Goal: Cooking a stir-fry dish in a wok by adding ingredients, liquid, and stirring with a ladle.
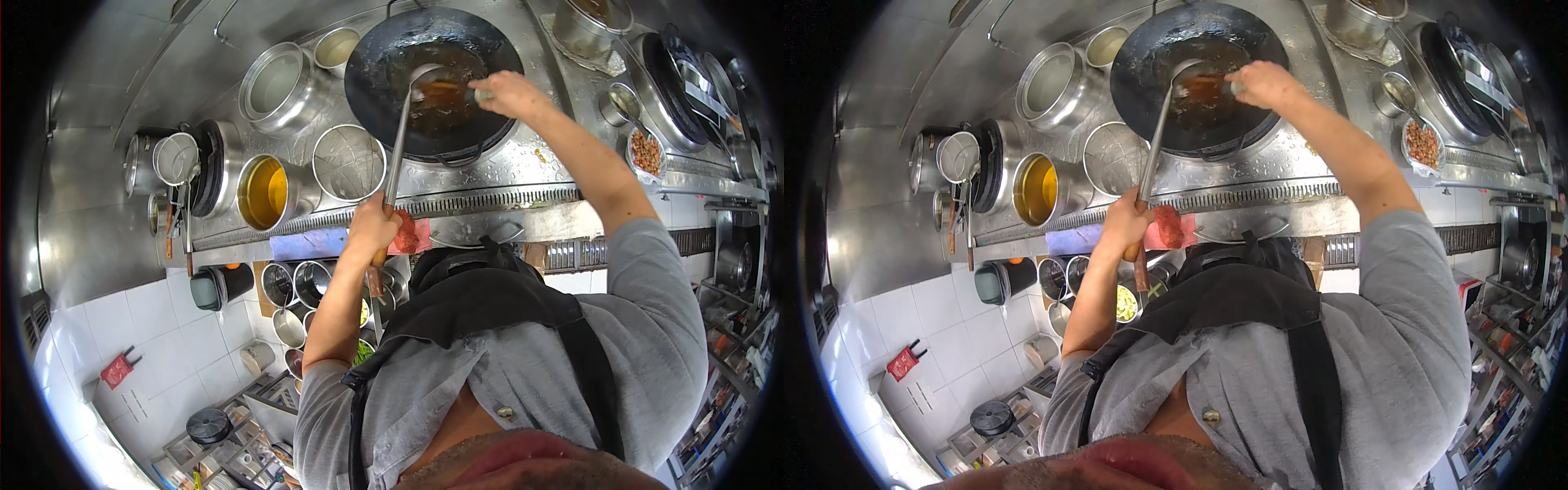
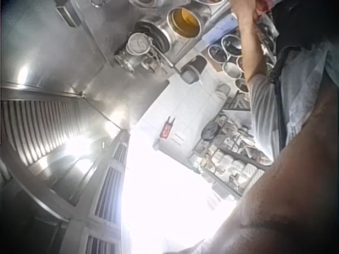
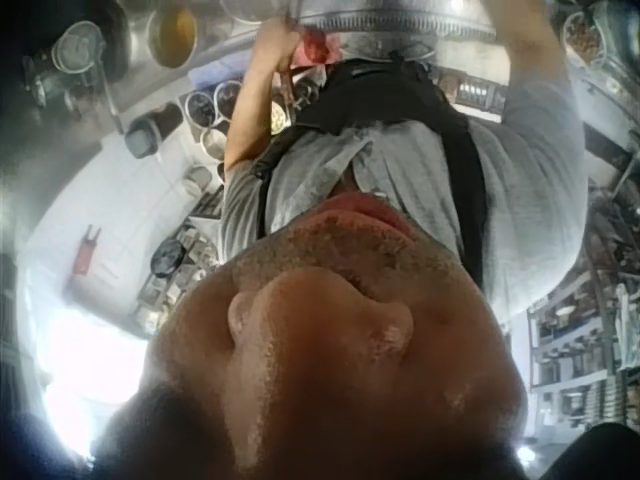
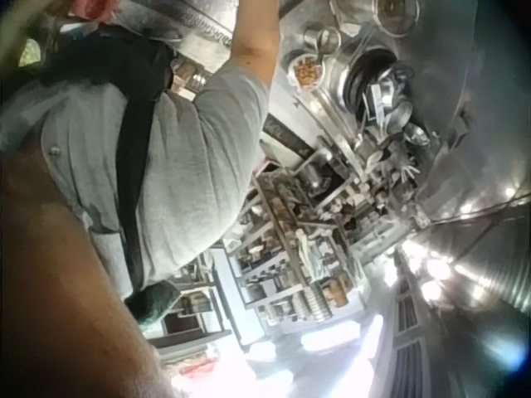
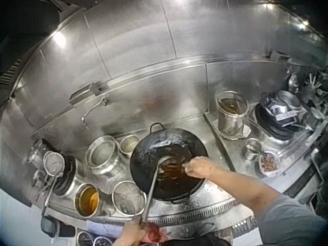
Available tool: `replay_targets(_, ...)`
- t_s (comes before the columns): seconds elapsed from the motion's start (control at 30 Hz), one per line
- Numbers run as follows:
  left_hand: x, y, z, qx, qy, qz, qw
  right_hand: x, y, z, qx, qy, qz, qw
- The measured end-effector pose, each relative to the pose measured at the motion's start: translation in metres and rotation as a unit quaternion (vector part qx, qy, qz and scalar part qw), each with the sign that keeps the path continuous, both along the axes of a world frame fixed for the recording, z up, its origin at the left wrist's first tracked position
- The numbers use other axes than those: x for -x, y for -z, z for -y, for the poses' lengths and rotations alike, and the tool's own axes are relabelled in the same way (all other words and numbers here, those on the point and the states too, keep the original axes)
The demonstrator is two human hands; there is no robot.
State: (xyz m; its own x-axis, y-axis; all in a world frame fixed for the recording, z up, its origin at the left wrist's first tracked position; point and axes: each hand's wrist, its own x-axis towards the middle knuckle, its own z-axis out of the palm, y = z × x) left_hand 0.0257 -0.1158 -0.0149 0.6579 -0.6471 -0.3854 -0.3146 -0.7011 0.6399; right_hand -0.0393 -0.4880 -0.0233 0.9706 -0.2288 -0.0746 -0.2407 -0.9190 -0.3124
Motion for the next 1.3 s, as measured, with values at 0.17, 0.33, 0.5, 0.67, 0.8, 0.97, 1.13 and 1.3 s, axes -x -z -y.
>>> replay_targets(0.17,0.0,0.012,0.048,-0.032,0.09,0.264,0.96,0.094,0.01,-0.025,-0.259,0.245,0.068,0.932)
replay_targets(0.33,0.032,-0.008,0.138,0.093,0.146,0.34,0.924,0.227,0.053,-0.04,-0.522,0.384,0.243,0.722)
replay_targets(0.5,0.082,0.024,0.251,-0.091,0.226,0.302,0.922,0.313,0.061,-0.054,-0.546,0.44,0.292,0.65)
replay_targets(0.67,0.158,0.095,0.261,-0.162,0.233,0.166,0.944,0.355,0.055,-0.054,-0.417,0.484,0.257,0.725)
replay_targets(0.8,0.201,0.114,0.25,-0.14,0.249,0.026,0.958,0.32,0.026,-0.047,-0.437,0.434,0.328,0.717)
replay_targets(0.97,0.161,0.064,0.221,0.022,0.241,-0.001,0.97,0.202,-0.019,-0.026,-0.307,0.222,0.26,0.888)
replay_targets(1.13,0.053,0.074,0.156,0.171,0.1,0.278,0.94,0.021,-0.007,0.009,-0.06,-0.056,0.024,0.996)
replay_targets(1.3,0.031,0.098,0.149,0.262,0.094,0.282,0.918,-0.135,0.022,0.03,0.096,0.136,0.041,0.985)
